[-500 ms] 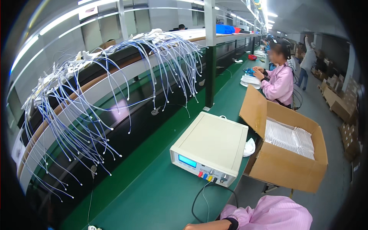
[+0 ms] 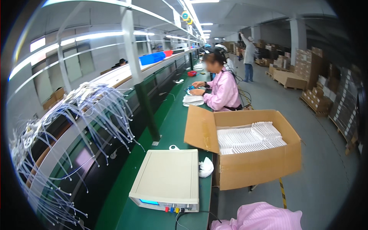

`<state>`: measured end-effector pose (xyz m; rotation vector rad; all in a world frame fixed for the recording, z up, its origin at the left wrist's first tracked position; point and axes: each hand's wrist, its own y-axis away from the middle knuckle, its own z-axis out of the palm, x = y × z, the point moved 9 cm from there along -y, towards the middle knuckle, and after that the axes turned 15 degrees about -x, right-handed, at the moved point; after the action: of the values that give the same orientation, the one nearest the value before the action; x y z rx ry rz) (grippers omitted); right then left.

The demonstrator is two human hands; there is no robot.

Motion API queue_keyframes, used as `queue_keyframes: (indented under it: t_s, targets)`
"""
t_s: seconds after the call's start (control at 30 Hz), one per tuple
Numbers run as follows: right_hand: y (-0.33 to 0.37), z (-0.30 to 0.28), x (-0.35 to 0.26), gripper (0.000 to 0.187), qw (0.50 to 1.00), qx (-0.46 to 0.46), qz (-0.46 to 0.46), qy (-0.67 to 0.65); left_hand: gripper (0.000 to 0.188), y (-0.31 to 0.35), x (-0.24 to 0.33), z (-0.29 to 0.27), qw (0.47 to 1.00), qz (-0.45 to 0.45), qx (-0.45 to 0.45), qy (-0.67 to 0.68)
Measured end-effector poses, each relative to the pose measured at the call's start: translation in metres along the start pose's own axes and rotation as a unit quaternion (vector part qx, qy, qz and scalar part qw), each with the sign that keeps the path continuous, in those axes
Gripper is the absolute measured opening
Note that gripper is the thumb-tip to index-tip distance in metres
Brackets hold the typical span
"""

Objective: Inspecting and processing electronic sensor components on a factory production line.

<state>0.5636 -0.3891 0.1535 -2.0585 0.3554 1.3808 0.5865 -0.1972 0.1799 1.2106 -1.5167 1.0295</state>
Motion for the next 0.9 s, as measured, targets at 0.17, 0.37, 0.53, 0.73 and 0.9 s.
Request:
queue_keyframes:
  t_s: [0.17,0.37,0.53,0.73,0.9]
  targets:
    - [0.032,-0.015,0.047,0.015,0.992,0.068,0.086,0.056,0.02,-0.032,-0.093,0.049,0.893,-0.311,-0.254,0.203]
    - [0.096,-0.031,0.072,0.028,0.964,0.217,0.136,0.078,0.007,-0.139,-0.144,0.044,0.832,-0.276,-0.209,0.434]
    - [0.133,-0.041,0.102,0.033,0.915,0.221,0.323,0.102,0.055,-0.262,-0.163,0.015,0.814,-0.011,-0.16,0.558]
    - [0.127,-0.041,0.111,0.03,0.903,0.267,0.33,0.064,0.034,-0.235,-0.22,-0.029,0.994,-0.097,-0.044,-0.031]
    - [0.117,-0.041,0.096,0.026,0.908,0.259,0.29,0.157,0.027,-0.191,-0.188,-0.118,0.789,0.056,0.173,-0.587]
